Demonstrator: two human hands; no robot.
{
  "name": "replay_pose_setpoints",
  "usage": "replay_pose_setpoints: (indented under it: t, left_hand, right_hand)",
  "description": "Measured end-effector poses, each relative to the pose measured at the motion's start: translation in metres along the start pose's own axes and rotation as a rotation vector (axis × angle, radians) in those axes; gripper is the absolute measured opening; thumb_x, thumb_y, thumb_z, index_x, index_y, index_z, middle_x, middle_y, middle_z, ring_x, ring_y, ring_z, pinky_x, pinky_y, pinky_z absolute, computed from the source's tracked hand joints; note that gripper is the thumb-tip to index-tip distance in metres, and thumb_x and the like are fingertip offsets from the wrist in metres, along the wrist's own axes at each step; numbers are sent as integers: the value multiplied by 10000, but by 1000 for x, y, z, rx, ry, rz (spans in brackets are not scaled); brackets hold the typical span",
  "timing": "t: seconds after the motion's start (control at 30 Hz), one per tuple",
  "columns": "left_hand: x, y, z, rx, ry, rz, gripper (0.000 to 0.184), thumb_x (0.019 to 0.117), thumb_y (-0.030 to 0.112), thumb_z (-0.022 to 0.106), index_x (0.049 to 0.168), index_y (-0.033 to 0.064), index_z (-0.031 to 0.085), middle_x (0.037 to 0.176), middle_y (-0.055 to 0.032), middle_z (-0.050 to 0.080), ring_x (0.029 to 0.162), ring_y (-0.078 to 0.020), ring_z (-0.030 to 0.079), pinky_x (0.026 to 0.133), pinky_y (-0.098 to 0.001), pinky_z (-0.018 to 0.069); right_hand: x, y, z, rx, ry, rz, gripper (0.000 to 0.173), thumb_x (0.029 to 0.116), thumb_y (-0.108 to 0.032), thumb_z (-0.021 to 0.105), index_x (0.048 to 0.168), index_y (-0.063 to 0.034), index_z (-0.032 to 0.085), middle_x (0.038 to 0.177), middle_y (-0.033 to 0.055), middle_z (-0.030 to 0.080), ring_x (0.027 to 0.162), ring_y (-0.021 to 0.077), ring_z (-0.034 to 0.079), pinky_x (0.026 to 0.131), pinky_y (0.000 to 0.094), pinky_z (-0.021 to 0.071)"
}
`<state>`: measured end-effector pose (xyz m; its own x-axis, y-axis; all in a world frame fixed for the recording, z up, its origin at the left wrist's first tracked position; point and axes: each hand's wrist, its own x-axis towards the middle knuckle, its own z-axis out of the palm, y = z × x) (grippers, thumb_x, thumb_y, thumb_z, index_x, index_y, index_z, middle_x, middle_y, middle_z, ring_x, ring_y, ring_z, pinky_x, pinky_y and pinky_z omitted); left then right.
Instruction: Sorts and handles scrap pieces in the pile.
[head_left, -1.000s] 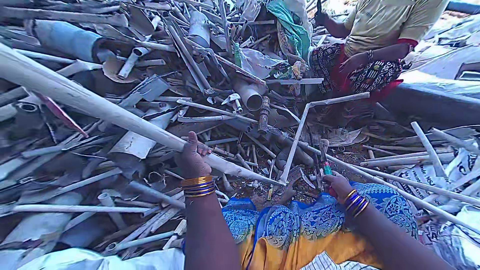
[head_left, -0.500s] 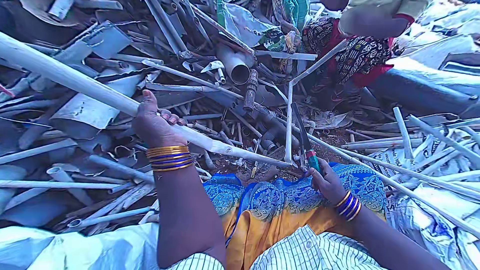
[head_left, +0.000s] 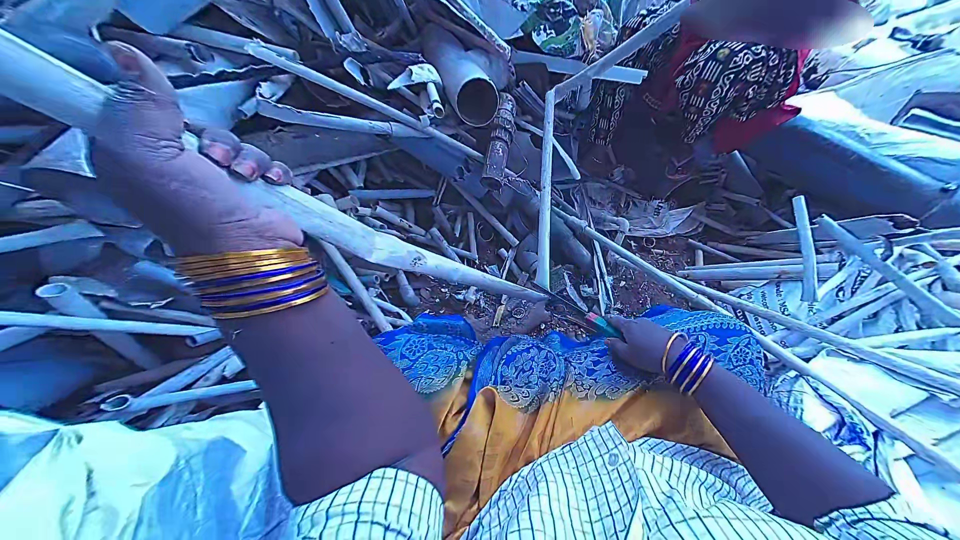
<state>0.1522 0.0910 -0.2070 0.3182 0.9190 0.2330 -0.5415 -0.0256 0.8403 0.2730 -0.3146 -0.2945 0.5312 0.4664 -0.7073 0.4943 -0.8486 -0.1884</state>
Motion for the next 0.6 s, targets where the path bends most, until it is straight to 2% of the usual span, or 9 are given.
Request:
replay_pose_setpoints:
  t: [0.13,0.2,0.3,0.43,0.6]
  left_hand:
    - [8,13,-23,-17,-26,95,292,1087,288,514,812,192,484,531,65,413,427,-89,432,492,-262,501]
    - [6,18,-28,9,-16,119,280,1083,269,522,816,192,484,536,72,423,433,-81,439,492,-259,497]
    - [-2,23,-28,38,-38,119,247,1085,250,510,847,202,465,547,86,422,444,-66,441,488,-241,484]
    - [-9,25,-24,25,-52,105,275,1086,221,495,814,203,459,518,85,409,430,-63,432,484,-238,483]
    - [-8,22,-23,-5,-82,126,277,1063,152,495,789,185,469,507,70,416,424,-79,439,477,-254,490]
  right_hand:
    - [22,-27,1,-38,-28,-23,523,1106,-283,443,1575,-66,361,1377,259,588,1287,418,571,1082,598,416]
    - [34,-37,3,-51,-50,-51,532,1108,-281,440,1586,-70,344,1395,259,579,1302,419,561,1098,598,402]
    - [52,-44,13,-19,-58,-107,515,1106,-283,447,1567,-65,377,1376,257,589,1286,406,575,1090,573,421]
    - [71,-39,34,119,-9,-170,527,1099,-285,468,1564,-49,387,1356,265,604,1253,403,598,1083,564,430]
    - [84,-41,35,168,-91,-175,488,1098,-258,479,1517,-13,437,1370,267,587,1264,390,583,1089,543,422]
